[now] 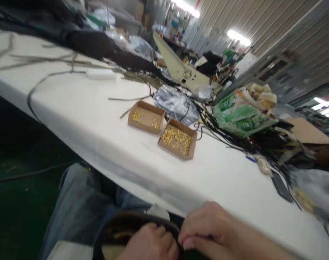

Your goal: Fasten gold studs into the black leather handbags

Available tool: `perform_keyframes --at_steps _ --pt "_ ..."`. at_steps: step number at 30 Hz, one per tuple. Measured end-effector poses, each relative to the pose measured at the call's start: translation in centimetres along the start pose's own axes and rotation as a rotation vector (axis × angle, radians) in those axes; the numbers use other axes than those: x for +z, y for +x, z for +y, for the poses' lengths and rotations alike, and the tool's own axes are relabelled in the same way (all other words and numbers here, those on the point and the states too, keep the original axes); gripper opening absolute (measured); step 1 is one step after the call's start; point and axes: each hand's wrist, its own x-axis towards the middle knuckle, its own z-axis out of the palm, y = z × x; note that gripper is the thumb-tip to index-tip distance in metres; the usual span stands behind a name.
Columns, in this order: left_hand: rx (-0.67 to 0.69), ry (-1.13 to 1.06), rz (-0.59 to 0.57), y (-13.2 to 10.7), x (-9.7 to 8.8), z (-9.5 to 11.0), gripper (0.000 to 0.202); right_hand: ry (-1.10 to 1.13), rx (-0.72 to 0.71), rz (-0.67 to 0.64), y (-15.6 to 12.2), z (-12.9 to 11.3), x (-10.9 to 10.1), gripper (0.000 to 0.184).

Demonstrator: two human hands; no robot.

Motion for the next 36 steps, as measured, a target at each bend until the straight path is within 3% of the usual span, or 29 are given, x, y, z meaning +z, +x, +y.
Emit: perform_keyframes --at_steps 3,7,11,15,19,22,26,29,33,36 --pt "-0.074 -0.035 -0.029 -0.4 0.2 1.6 0.013 0.134 -0.091 -0.061 -0.2 0.1 0.3 0.020" --pt "-0.087 -0.069 -0.004 -0.4 -0.3 2.1 0.020 0.258 -0.144 0.040 -0.6 1.1 0.5 0.008" --pt "-0.108 -0.042 -0.022 -0.3 -0.3 2.1 0.022 0.108 -0.106 0.137 -1.3 1.5 0.0 0.006" --pt "-0.086 -0.019 -0.039 0.0 -0.3 2.1 0.023 -0.005 -0.079 0.134 -1.3 1.4 0.2 0.018" --pt "-0.067 0.007 -0.006 0.4 -0.8 2.2 0.028 0.073 -0.061 0.053 -0.5 1.8 1.2 0.021" --pt "-0.073 0.030 0.001 0.4 -0.9 2.4 0.032 -0.043 0.014 -0.051 0.4 2.1 1.5 0.020" --pt "-0.102 0.089 -0.032 0.5 -0.5 2.8 0.024 -0.550 0.180 -0.439 2.4 1.5 1.0 0.016" --pt "-0.109 0.091 -0.032 0.7 -0.3 3.1 0.019 -0.639 0.230 -0.653 3.9 1.2 0.6 0.013" --pt "-0.120 0.115 -0.048 0.8 -0.3 3.2 0.014 -0.425 0.337 -0.557 4.5 2.1 0.7 0.020" --pt "-0.135 0.100 -0.041 0.6 -0.1 3.1 0.014 -0.393 0.358 -0.521 3.8 2.8 0.9 0.020"
